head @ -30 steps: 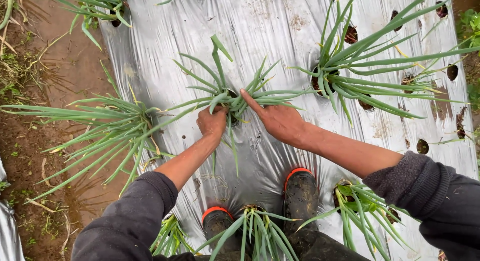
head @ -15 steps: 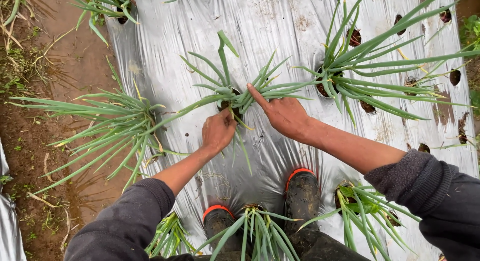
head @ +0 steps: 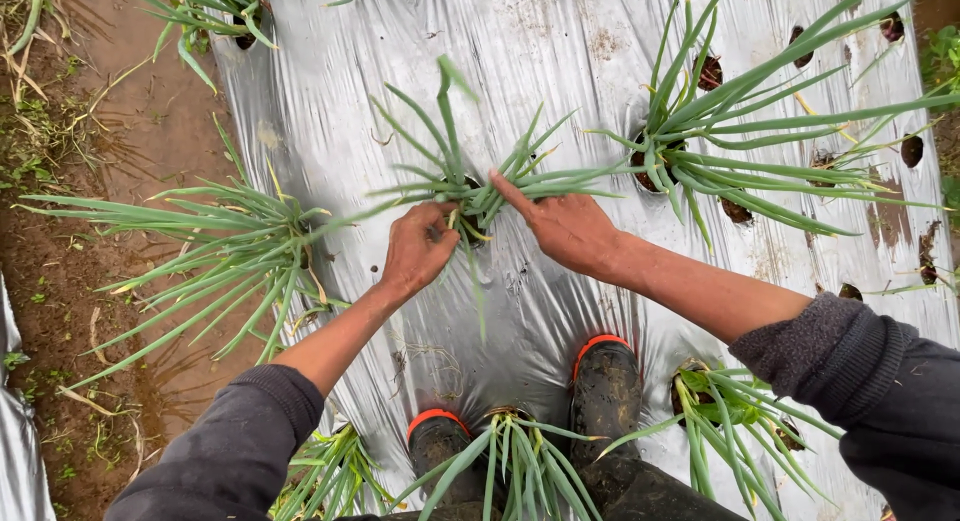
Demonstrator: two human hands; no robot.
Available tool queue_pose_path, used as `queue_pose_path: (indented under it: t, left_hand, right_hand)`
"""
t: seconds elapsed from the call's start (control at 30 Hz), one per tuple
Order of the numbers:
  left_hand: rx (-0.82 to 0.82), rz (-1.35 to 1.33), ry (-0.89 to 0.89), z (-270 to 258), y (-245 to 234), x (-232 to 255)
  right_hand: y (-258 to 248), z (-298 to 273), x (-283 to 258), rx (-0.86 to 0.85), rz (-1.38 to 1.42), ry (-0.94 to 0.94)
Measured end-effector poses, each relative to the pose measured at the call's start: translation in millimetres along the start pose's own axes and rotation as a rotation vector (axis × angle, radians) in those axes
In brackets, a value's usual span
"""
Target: The person harvests onions from a field covered with white plastic mulch. They pull the onions from the ground by hand, shake off excess soil, and gather them into a bunch held in their left hand while moving along the row.
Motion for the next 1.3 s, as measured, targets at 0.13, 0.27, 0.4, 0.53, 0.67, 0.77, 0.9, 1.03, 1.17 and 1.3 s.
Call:
queue_pose_path:
  t: [0.13, 0.27, 0.4, 0.53, 0.67, 0.77, 0.9, 1.03, 1.17, 1.3]
  left_hand:
    - [0.045, 0.064, -0.228, -8, 12, -70]
    - [0.117, 0.015, -0.356, -7, -1, -77]
    - [0.115, 0.022, -0.346, -4, -21, -45]
    - [0.058, 0.160, -0.299, -6, -31, -42]
    - [-0.005, 0.248, -0.336, -8, -3, -72]
    - [-0.113, 0.296, -0.402, -7, -10, -36]
    - [-0.225, 0.283, -0.461, -20, -8, -15]
    - [-0.313, 0.412, -0.410, -32, 26, -62]
    - [-0.281, 0.389, -0.392, -28, 15, -44]
    - [-0.239, 0.393, -0.389, -23, 9, -46]
  right_hand:
    - [-38, -14, -40, -0.056, 0.265, -0.147]
    - [10, -29, -72, 0.012, 0.451, -0.459]
    - [115, -18, -47, -0.294, 0.672, -0.088]
    - [129, 4, -34, -0.209, 0.762, 0.113]
    - [61, 27, -45, 0.046, 1.045, 0.182]
    - [70, 30, -45, 0.052, 1.015, 0.243]
    - [97, 31, -35, 0.058, 0.957, 0.338]
    - [114, 26, -12, -0.018, 1.078, 0.535]
    - [132, 37, 11, 0.061, 0.869, 0.517]
    - [87, 46, 11, 0.183, 0.822, 0.406]
Point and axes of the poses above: each hand's wrist, its own z-axis towards the middle knuckle, its own y-axis out of the palm, x = y × z, the point moved 10 cm from there along z, towards the middle knuckle, and after that the axes turned 5 degrees about x, right-handed, at the moved point
